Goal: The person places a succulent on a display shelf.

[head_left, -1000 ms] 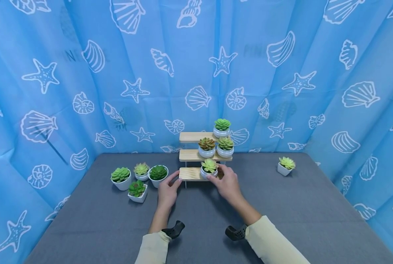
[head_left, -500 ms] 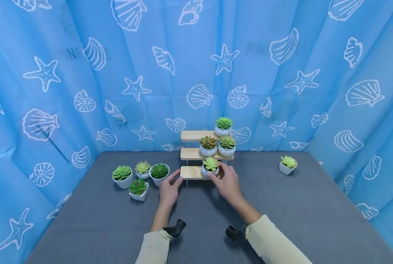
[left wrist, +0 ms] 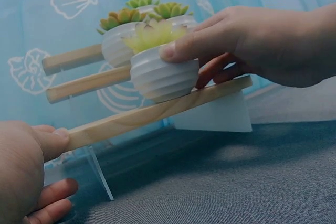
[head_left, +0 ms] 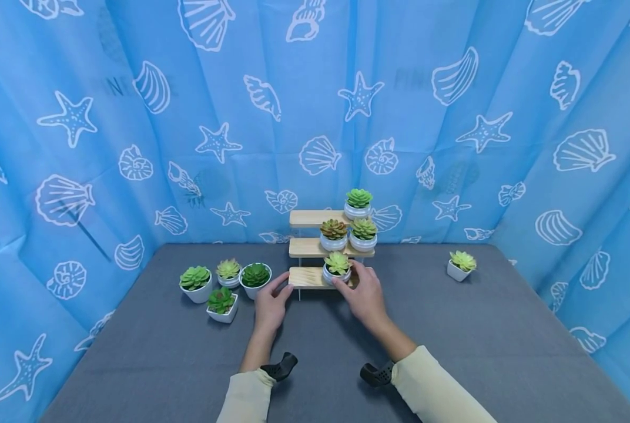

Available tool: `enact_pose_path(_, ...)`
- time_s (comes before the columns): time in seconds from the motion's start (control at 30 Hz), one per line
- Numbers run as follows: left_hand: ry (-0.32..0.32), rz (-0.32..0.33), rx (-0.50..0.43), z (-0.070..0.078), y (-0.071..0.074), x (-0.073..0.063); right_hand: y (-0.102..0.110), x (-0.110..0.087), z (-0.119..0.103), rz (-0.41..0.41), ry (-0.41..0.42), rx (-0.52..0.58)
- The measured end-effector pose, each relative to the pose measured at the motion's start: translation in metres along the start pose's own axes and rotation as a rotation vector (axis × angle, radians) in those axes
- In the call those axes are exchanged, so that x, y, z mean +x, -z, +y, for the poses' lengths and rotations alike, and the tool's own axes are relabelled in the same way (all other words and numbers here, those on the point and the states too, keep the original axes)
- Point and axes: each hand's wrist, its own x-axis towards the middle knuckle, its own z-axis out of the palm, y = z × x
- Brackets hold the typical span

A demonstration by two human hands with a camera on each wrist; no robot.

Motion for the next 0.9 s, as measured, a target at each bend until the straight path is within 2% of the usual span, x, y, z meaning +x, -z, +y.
enact_pose_path(0.27, 0.002, 0.013, -0.004, -0.001, 0.001, 0.001, -0.003, 0.000, 0.000, 0.016, 0.026, 0.009)
enact_pose_path(0.5, -0.002, 0.013, -0.006, -0.002, -0.001, 0.000, 0.004, -0.003, 0.003, 0.007, 0.067, 0.061)
enact_pose_path(0.67, 0.005, 0.013, -0.008, -0.003, -0.003, 0.002, 0.014, -0.003, 0.010, 0.022, 0.133, 0.103)
enact_pose_path(0.9, 0.014, 0.014, -0.003, -0.003, -0.001, 0.002, 0.029, -0.002, 0.026, 0.084, 0.261, 0.122)
